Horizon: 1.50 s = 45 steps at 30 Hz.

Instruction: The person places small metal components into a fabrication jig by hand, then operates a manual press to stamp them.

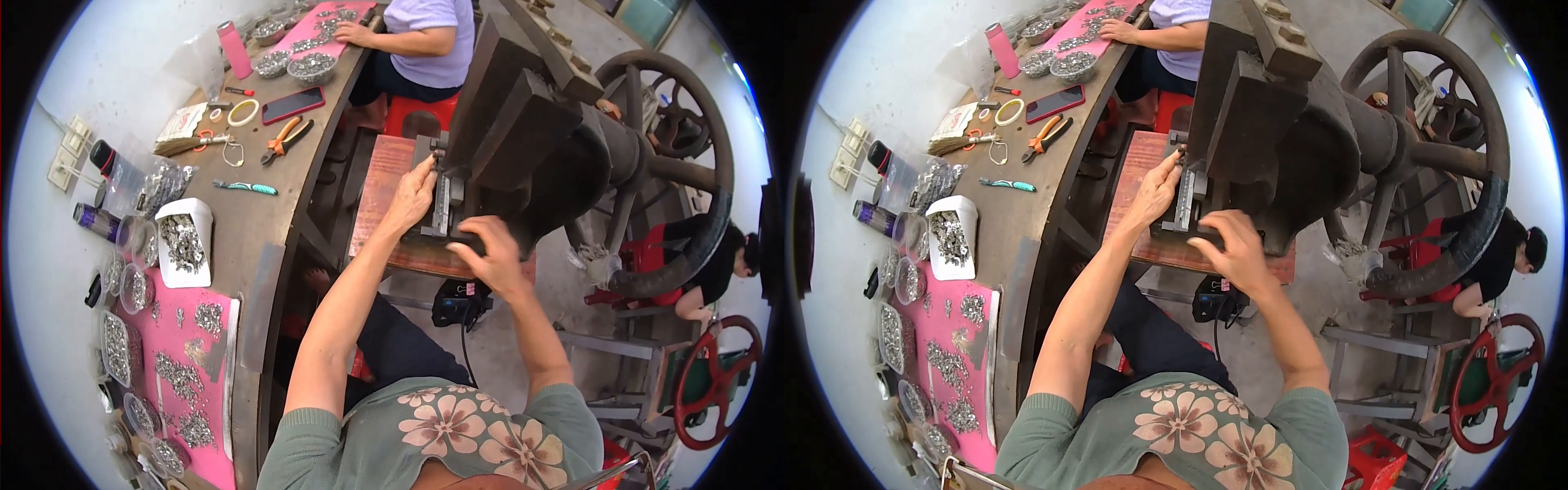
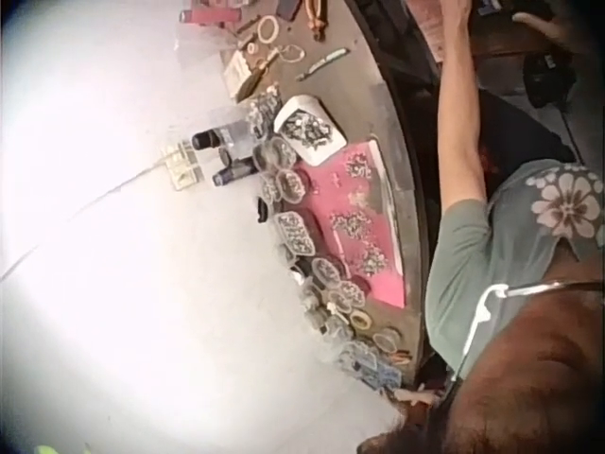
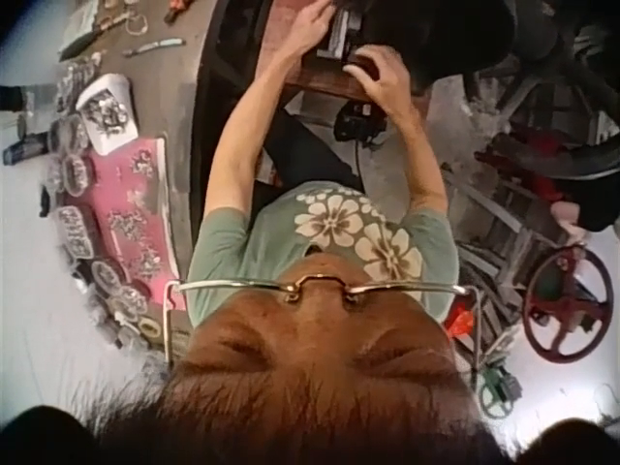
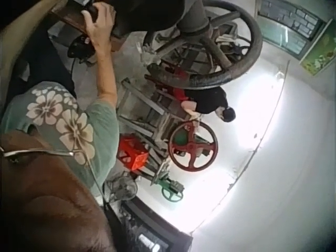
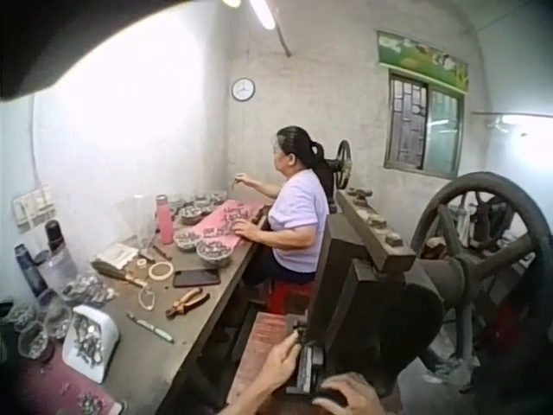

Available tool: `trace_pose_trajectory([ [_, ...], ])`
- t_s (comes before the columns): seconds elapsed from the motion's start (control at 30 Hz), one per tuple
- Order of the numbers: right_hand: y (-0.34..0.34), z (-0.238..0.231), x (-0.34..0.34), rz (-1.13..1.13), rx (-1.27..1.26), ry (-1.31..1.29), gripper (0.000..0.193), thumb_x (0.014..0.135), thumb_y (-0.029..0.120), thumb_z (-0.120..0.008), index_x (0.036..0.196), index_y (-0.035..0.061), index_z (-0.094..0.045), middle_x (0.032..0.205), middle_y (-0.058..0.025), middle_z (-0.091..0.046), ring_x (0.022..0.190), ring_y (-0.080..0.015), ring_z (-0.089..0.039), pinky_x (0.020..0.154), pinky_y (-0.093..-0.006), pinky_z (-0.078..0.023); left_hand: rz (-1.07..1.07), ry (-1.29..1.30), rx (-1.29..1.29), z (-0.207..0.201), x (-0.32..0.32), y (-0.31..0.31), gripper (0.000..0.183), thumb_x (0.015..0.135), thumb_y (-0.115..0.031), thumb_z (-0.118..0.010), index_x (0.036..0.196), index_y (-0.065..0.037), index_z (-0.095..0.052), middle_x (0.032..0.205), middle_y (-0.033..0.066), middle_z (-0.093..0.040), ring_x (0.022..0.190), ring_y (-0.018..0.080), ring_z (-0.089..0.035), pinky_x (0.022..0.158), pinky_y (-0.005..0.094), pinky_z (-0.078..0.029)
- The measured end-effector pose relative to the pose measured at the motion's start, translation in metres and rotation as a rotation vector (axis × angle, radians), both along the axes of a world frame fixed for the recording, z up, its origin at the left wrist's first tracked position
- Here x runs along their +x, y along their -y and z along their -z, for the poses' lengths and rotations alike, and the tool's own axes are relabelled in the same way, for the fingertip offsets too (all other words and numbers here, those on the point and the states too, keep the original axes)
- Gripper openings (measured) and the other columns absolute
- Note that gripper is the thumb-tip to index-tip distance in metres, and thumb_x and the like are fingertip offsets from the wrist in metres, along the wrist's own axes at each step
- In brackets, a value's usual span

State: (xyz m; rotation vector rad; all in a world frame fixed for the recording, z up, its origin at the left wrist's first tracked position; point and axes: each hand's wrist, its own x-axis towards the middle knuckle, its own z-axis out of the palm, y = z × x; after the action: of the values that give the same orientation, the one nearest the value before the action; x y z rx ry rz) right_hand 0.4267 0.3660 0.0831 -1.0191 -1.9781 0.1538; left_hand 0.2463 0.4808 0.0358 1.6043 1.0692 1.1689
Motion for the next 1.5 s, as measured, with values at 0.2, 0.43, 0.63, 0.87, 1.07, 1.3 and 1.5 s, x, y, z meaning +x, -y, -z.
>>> trace_pose_trajectory([
  [0.2, 0.097, -0.129, 0.127, 0.616, 0.874, -0.079, 0.04, 0.086, -0.008, -0.067, 0.125, -0.0083, -0.055, 0.126, -0.0229, -0.061, 0.113, -0.0329, -0.062, 0.099, -0.0449, -0.052, 0.096, 0.056, 0.033, -0.011, -0.025, 0.055, 0.064, 0.101, -0.03, -0.06, 0.154, 0.002, -0.041, 0.156, 0.0197, -0.047, 0.148, 0.0298, -0.041, 0.12, 0.0355, -0.031],
  [0.43, 0.07, -0.062, 0.151, 0.644, 0.379, -0.803, 0.019, 0.094, 0.003, -0.072, 0.102, 0.0003, -0.055, 0.081, -0.0076, -0.061, 0.068, -0.0164, -0.062, 0.066, -0.0333, -0.055, 0.091, -0.222, 0.212, 0.0, -0.023, 0.082, 0.114, 0.076, -0.053, -0.085, 0.159, 0.003, -0.029, 0.165, 0.0199, -0.032, 0.153, 0.0324, -0.031, 0.125, 0.0559, -0.014],
  [0.63, 0.093, -0.162, 0.163, 0.686, 0.096, -0.54, 0.024, 0.093, 0.011, -0.074, 0.102, 0.0009, -0.055, 0.073, -0.0057, -0.056, 0.057, -0.014, -0.057, 0.057, -0.0289, -0.049, 0.042, -0.277, 0.251, 0.003, -0.018, 0.076, 0.105, 0.078, -0.046, -0.085, 0.156, 0.003, -0.036, 0.162, 0.0215, -0.037, 0.153, 0.0347, -0.031, 0.125, 0.0555, -0.015],
  [0.87, 0.033, -0.301, 0.213, 0.563, -0.293, -0.181, 0.027, 0.099, 0.029, -0.066, 0.106, 0.0037, -0.059, 0.065, 0.0016, -0.049, 0.05, -0.0075, -0.049, 0.049, -0.0225, -0.04, 0.087, -0.403, 0.311, -0.008, -0.009, 0.056, 0.102, 0.076, -0.047, -0.086, 0.153, 0.002, -0.042, 0.159, 0.0213, -0.042, 0.152, 0.0393, -0.03, 0.124, 0.0584, -0.014],
  [1.07, 0.028, -0.299, 0.199, 0.595, -0.223, -0.212, 0.024, 0.1, 0.026, -0.062, 0.1, 0.0037, -0.055, 0.064, -0.0005, -0.05, 0.048, -0.0078, -0.048, 0.049, -0.0215, -0.041, 0.075, -0.428, 0.311, -0.009, -0.004, 0.04, 0.105, 0.074, -0.051, -0.085, 0.153, 0.003, -0.041, 0.159, 0.0215, -0.041, 0.152, 0.039, -0.03, 0.124, 0.0589, -0.014],
  [1.3, 0.083, -0.143, 0.172, 0.75, 0.265, -0.391, 0.029, 0.096, 0.011, -0.07, 0.118, -0.0014, -0.054, 0.077, -0.0052, -0.059, 0.06, -0.0112, -0.06, 0.06, -0.0265, -0.052, 0.059, -0.452, 0.305, -0.013, -0.016, 0.04, 0.106, 0.075, -0.054, -0.083, 0.154, 0.002, -0.039, 0.161, 0.0208, -0.039, 0.152, 0.0381, -0.029, 0.125, 0.0576, -0.013],
  [1.5, 0.034, -0.294, 0.193, 0.66, -0.211, -0.054, 0.05, 0.089, 0.03, -0.074, 0.122, -0.0024, -0.055, 0.076, -0.0015, -0.054, 0.057, -0.0083, -0.053, 0.052, -0.0264, -0.047, 0.084, -0.454, 0.278, -0.001, -0.007, 0.044, 0.107, 0.077, -0.055, -0.081, 0.157, 0.0, -0.035, 0.161, 0.0207, -0.039, 0.152, 0.0381, -0.03, 0.125, 0.057, -0.013],
])
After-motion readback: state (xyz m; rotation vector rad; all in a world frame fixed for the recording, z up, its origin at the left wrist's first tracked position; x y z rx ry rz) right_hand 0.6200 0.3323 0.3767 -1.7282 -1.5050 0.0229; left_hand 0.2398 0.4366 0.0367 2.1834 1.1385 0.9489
